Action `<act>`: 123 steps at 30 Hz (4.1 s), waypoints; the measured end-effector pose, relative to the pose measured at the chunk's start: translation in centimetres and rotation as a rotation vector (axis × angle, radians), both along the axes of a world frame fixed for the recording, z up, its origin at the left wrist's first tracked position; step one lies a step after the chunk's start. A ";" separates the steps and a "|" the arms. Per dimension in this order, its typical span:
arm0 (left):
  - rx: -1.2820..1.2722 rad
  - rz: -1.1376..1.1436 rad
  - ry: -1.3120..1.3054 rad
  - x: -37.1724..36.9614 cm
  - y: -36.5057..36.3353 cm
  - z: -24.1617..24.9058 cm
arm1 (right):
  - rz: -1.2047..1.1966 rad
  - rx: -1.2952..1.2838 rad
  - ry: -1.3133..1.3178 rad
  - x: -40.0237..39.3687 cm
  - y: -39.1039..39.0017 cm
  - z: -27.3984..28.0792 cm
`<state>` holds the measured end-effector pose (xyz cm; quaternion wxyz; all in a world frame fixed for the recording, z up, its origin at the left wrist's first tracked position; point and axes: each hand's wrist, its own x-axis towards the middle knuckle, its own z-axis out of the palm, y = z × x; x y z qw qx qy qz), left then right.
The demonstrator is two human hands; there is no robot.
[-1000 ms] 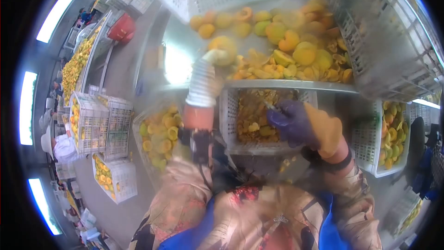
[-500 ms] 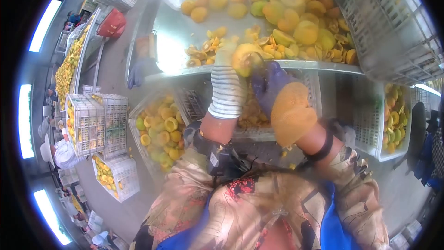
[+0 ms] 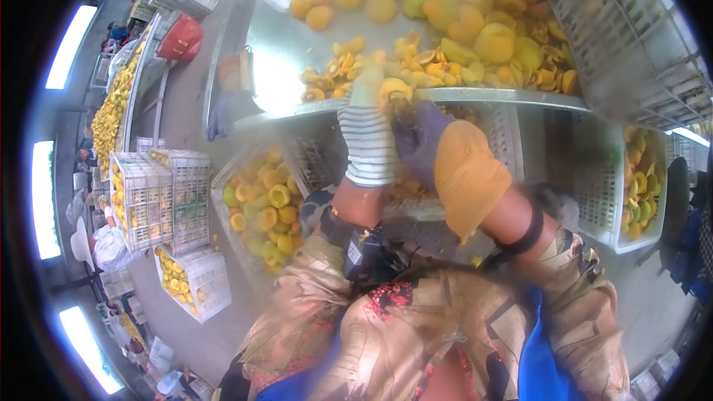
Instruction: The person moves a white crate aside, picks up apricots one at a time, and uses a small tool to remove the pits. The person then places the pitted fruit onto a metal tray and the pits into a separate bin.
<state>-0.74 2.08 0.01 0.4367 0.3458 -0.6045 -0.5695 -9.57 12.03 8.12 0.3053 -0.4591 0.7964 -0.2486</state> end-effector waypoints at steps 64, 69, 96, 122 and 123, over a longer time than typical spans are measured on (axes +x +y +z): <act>0.223 -0.441 0.324 -0.2 1.1 5.9 | 0.024 -0.066 -1.202 -1.7 2.8 2.6; 0.566 -0.455 0.528 -0.3 -0.1 4.4 | 0.181 -0.213 -0.174 -0.5 1.6 -0.9; -0.568 0.167 -1.280 -2.4 -23.6 1.6 | 0.525 -0.305 0.231 -8.0 5.8 -8.4; 0.520 -0.125 0.493 -0.6 1.6 5.2 | -0.046 -0.106 0.227 -0.1 1.1 -0.7; 0.621 -0.089 0.488 -0.8 1.9 5.8 | -0.041 -0.025 0.214 -0.1 0.7 -0.3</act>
